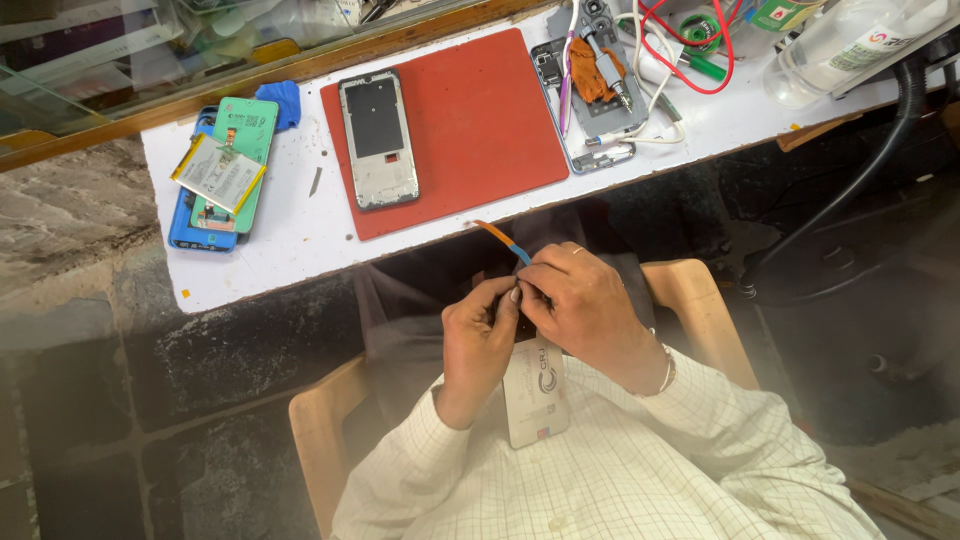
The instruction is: The person cleans the inside of a disassembled phone frame with an orange cloth, uses a handheld tool to work on the frame, then handles a replacement screen assembly, peeling protective film and positioning its flex cable against the phone body on the work mat.
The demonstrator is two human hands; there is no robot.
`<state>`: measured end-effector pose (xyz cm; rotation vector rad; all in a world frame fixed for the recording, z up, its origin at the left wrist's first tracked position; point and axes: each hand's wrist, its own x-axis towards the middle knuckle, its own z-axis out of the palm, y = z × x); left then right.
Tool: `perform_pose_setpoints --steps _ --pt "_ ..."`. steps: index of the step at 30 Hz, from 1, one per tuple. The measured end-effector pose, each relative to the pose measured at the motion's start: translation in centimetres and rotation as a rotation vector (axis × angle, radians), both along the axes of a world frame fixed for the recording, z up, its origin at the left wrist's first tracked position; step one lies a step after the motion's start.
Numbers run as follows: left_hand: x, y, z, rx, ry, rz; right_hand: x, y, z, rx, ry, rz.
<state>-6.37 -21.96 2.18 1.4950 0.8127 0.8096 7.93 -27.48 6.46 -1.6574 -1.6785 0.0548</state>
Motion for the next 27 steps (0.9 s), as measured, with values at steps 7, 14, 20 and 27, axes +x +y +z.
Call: perform_pose_setpoints --steps 7,14,20,27 --pt "0.0 -0.1 -0.3 -0.002 0.015 -0.005 -0.1 0.3 -0.2 -0.020 -0.069 -0.024" --pt "0.0 -0.1 -0.3 -0.113 -0.040 -0.019 0.7 0.1 0.1 -0.015 0.054 0.082" --pt "0.0 -0.2 -0.7 0.043 -0.034 0.024 0.5 0.3 0.3 0.004 0.058 0.076" --pt "-0.2 -0.5 -2.0 -0.055 -0.085 0.020 0.9 0.1 -0.6 0.070 0.203 -0.034"
